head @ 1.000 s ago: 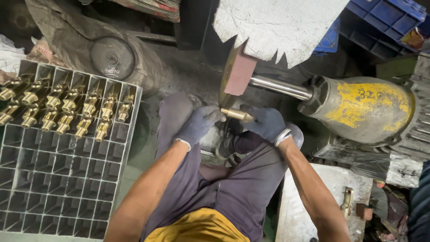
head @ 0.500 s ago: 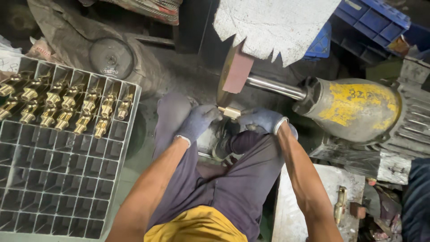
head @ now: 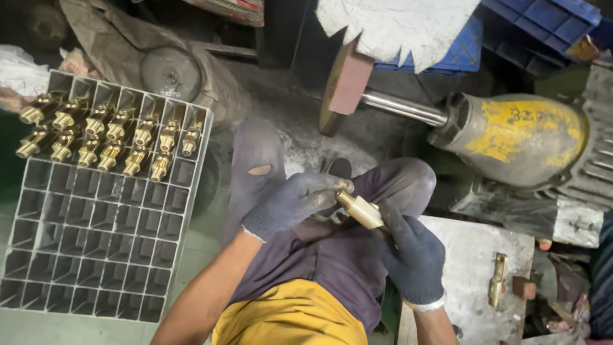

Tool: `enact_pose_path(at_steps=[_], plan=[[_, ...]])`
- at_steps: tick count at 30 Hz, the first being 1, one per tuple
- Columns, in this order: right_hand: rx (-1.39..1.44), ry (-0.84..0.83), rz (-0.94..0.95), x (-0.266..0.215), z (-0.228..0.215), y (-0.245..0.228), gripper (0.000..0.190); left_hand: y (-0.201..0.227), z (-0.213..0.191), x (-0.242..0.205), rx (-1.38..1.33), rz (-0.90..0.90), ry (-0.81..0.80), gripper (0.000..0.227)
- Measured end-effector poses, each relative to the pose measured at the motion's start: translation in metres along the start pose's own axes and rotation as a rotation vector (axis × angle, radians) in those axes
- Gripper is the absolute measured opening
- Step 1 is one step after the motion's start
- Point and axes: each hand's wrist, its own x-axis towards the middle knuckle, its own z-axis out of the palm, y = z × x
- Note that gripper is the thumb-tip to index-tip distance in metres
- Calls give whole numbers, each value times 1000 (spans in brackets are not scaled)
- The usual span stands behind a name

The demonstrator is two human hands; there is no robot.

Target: The person sits cross-legged on the floor and uses a bench grinder to smooth the edges of a brass metal part. They hold the part with gloved hands and rotate it against the spinning grinding wheel, then inspect it before continuing the process.

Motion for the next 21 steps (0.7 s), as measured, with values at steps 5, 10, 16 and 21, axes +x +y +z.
enact_pose_path(at_steps=[5, 10, 16, 21], plan=[[619, -329, 316, -26, 2, 23, 32, 19, 11, -6, -55, 13, -66, 37], [1266, -703, 600, -32, 4, 39, 42, 32, 23, -17, 17, -5, -49, 32], [212, -81, 5, -17, 2, -3, 67, 33, 29, -25, 254, 149, 95, 30], [-49, 73, -197, 9, 15, 8, 56, 28, 20, -14, 299, -24, 206, 30]])
